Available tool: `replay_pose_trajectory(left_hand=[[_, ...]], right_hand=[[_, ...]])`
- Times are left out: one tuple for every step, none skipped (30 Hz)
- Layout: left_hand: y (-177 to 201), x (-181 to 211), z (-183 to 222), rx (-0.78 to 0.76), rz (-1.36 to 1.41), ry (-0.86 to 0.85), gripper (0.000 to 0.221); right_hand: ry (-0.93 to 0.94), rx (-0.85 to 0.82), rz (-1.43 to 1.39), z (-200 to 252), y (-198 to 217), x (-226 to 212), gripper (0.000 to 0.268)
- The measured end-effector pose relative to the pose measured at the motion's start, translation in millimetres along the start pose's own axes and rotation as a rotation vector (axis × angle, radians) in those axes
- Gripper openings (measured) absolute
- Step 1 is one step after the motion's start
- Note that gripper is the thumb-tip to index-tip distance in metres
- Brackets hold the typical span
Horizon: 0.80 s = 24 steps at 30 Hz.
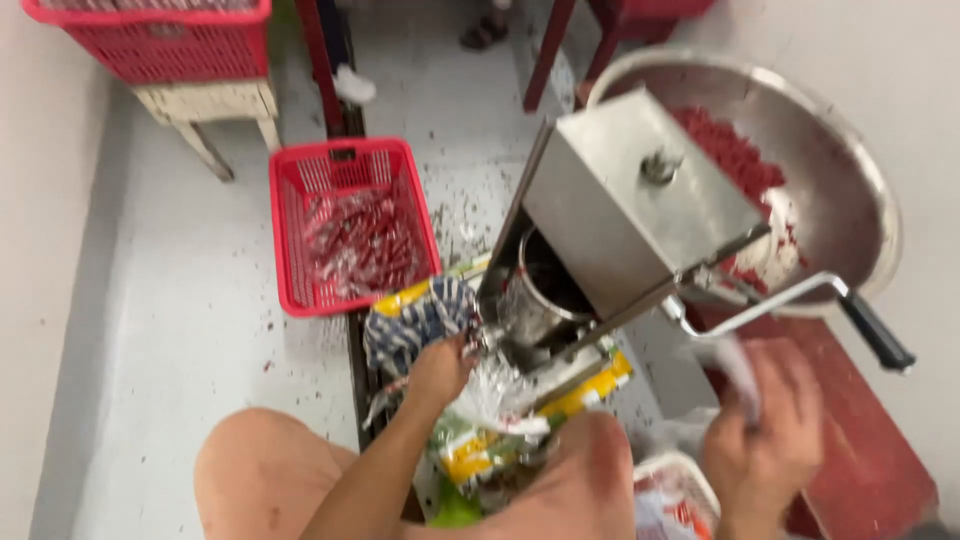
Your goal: Filling sausage casings with meat mixture using a manual crank-operated stuffer
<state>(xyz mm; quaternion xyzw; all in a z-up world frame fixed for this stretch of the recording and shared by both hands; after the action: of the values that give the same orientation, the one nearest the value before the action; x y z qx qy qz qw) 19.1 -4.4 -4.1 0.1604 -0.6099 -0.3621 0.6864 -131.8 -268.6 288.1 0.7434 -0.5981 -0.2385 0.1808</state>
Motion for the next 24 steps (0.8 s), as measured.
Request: replay_pose_trajectory(left_hand=[[24,14,9,0.031,-0.003,-0.019,0.04],[44,24,19,-0.1,-0.231,0.111,0.024],[57,29,42,-0.246,-0.457,0.256,0.022],[50,11,31,-0.234,-0.458,0.25,0.022],[39,-9,22,-0.295,-0.438,0.275,0.021],[27,-30,13,-0.356,-0.418,0.299,0.02],[20,-30,8,-0.347,-0.414,0.295,0.02],[12,-30,3,-0.337,-0.371,0.261,0.018],[7,-35,2,-0.32,-0.317,0.247,0.017],[6,-42,-28,-0.303,-0.303,0.263,0.017],[-10,-53,-32,-0.238,-0.307,0.19,0.024],[-29,-63,-37,-0.172,-0.309,0.116,0.031],[-22,-51,-30,-0.219,-0.32,0.079,0.031],[-13,-41,-25,-0.278,-0.354,0.102,0.029],[3,-32,-24,-0.299,-0.376,0.145,0.03],[8,-25,-21,-0.309,-0.375,0.129,0.03],[14,-21,-17,-0.334,-0.325,0.145,0.029],[19,-18,-13,-0.36,-0.276,0.161,0.035],[16,-25,-16,-0.363,-0.268,0.165,0.035],[12,-32,-18,-0.334,-0.209,0.14,0.034],[11,-41,-19,-0.306,-0.154,0.119,0.034],[12,-38,-17,-0.311,-0.151,0.128,0.034],[15,-36,-13,-0.315,-0.143,0.137,0.035],[18,-34,-10,-0.319,-0.134,0.147,0.036]], right_hand=[[0.015,0.032,-0.006,-4,-9,22,0.021],[-0.232,-0.292,0.264,-8,-25,50,0.044],[-0.507,-0.618,0.535,-2,-32,76,0.073],[-0.505,-0.605,0.531,9,-41,85,0.073],[-0.59,-0.746,0.485,24,-51,97,0.056],[-0.672,-0.888,0.434,39,-63,108,0.045],[-0.666,-0.88,0.435,68,-64,121,0.045],[-0.368,-0.511,0.581,91,-61,130,0.021],[-0.067,-0.131,0.685,113,-63,135,0.015],[-0.047,-0.127,0.668,80,-73,134,0.015],[-0.014,-0.04,0.537,75,-58,126,0.014],[0.016,0.047,0.404,69,-46,121,0.028],[-0.014,0.033,0.455,57,-39,108,0.028],[-0.224,-0.209,0.531,44,-38,100,0.042],[-0.413,-0.435,0.569,21,-49,94,0.06],[-0.42,-0.431,0.586,24,-50,100,0.06],[-0.413,-0.492,0.576,27,-56,106,0.059],[-0.405,-0.552,0.565,31,-62,111,0.057],[-0.399,-0.559,0.568,30,-56,106,0.057],[-0.461,-0.519,0.506,29,-49,102,0.054],[-0.526,-0.482,0.439,31,-44,97,0.052],[-0.525,-0.492,0.438,29,-26,89,0.052],[-0.267,-0.198,0.309,22,-4,75,0.035],[-0.014,0.098,0.174,18,19,62,0.024]])
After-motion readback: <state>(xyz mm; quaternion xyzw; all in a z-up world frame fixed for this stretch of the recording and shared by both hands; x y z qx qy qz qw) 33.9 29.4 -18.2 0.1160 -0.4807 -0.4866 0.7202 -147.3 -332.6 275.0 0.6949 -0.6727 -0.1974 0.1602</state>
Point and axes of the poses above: each hand's wrist, its own z-axis away from the middle knuckle, its own y-axis out of the back of the hand, x = y × z, the point moved 2 cm from there along -z, towards the middle knuckle, and after that the axes turned 2 degrees about z, right-handed, at the moved point
